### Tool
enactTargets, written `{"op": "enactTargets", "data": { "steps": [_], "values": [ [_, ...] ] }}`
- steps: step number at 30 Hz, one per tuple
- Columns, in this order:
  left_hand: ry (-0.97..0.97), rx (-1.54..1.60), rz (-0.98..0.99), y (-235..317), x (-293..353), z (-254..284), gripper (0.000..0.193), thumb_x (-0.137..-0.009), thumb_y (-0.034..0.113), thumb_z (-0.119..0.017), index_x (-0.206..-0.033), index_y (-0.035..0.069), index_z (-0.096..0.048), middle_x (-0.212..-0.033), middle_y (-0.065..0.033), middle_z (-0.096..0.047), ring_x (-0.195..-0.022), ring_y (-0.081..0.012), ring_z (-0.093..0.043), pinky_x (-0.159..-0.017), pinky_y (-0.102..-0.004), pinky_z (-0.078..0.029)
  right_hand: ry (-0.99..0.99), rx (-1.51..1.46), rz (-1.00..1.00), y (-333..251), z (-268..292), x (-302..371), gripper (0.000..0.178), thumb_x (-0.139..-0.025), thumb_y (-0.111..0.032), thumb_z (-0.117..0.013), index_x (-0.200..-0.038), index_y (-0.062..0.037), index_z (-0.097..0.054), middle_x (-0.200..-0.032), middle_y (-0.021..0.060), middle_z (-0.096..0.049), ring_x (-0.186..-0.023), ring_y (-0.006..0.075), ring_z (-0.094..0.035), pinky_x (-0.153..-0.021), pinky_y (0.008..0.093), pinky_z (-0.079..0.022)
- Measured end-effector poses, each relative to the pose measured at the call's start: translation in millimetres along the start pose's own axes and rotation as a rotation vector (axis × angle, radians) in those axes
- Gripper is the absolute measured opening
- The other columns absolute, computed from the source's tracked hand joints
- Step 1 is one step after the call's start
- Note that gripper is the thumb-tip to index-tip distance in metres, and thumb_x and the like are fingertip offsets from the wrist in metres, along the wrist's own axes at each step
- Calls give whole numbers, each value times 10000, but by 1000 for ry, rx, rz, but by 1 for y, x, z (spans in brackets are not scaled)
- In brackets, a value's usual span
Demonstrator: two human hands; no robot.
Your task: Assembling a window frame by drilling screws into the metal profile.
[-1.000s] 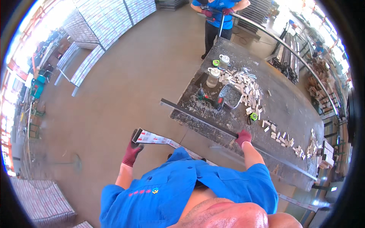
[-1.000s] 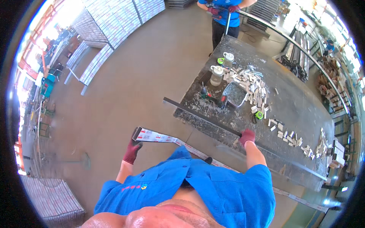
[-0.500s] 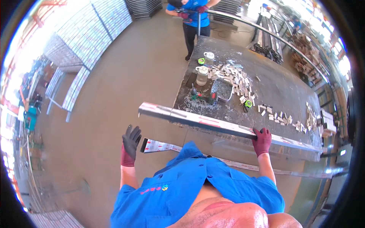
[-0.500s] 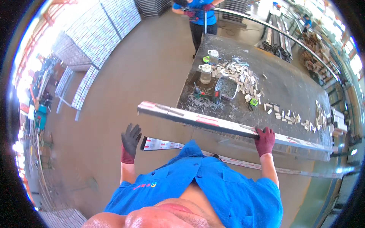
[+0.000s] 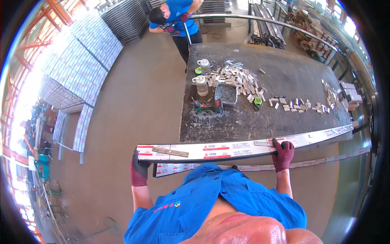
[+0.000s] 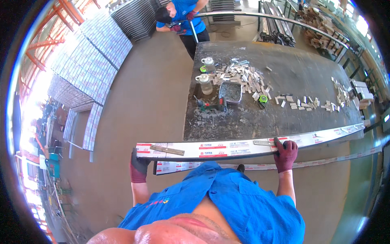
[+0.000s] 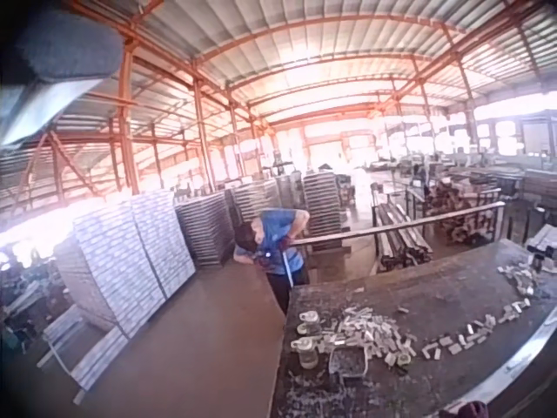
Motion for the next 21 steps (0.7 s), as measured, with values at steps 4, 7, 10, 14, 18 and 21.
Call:
{"op": "enactTargets", "data": {
  "steps": [4,7,10,14,18,21],
  "values": [
    [-17,-49,-36,16,6,-20,482,-1012,357,-661,-1346,10,-645,-1251,-156,-698,-1158,-299,-680,-963,-459,-573,54,-8,-35,7,0,9,611,-628,-161,-751,-1228,-275,-776,-983,73,-529,-1034,337,-557,-964,504,-478],
    [-66,-53,-68,12,0,-23,476,-1015,334,-648,-1345,-9,-633,-1264,-170,-686,-1195,-314,-664,-1012,-482,-553,6,-35,-142,27,-13,18,651,-624,-166,-799,-1267,-258,-754,-1051,87,-577,-1138,377,-561,-1058,537,-468],
    [-69,-66,-48,11,3,-24,516,-1021,349,-616,-1364,-36,-595,-1313,-199,-649,-1231,-340,-636,-1065,-509,-519,3,-118,-191,31,-7,8,747,-632,-157,-820,-1365,-209,-686,-1278,129,-596,-1292,402,-526,-1173,566,-407],
    [-16,-184,-76,20,6,-25,533,-1035,387,-561,-1361,-34,-578,-1322,-212,-629,-1261,-363,-610,-1082,-523,-501,107,31,-373,80,2,19,822,-635,-128,-819,-1433,-145,-625,-1472,181,-498,-1430,414,-425,-1234,563,-334],
    [-12,-227,-44,16,-4,-49,526,-1039,396,-544,-1346,-30,-587,-1311,-209,-630,-1258,-361,-609,-1077,-519,-502,372,-45,-794,195,-13,84,753,-761,-123,-804,-1478,-106,-574,-1437,204,-530,-1407,403,-458,-1190,514,-371],
    [24,-239,-25,0,-3,-59,522,-1043,403,-532,-1334,-26,-594,-1303,-207,-630,-1257,-360,-609,-1073,-517,-503,447,-540,-1117,296,-92,161,654,-927,-341,-750,-1505,-113,-547,-1438,178,-574,-1400,354,-491,-1158,483,-402]
  ]
}}
Point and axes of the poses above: each hand's wrist, its own x-axis away from the middle knuckle, its own z-axis out of the back of the hand, y = z × x, the point moved 8 cm from there along -x, towards the middle knuckle
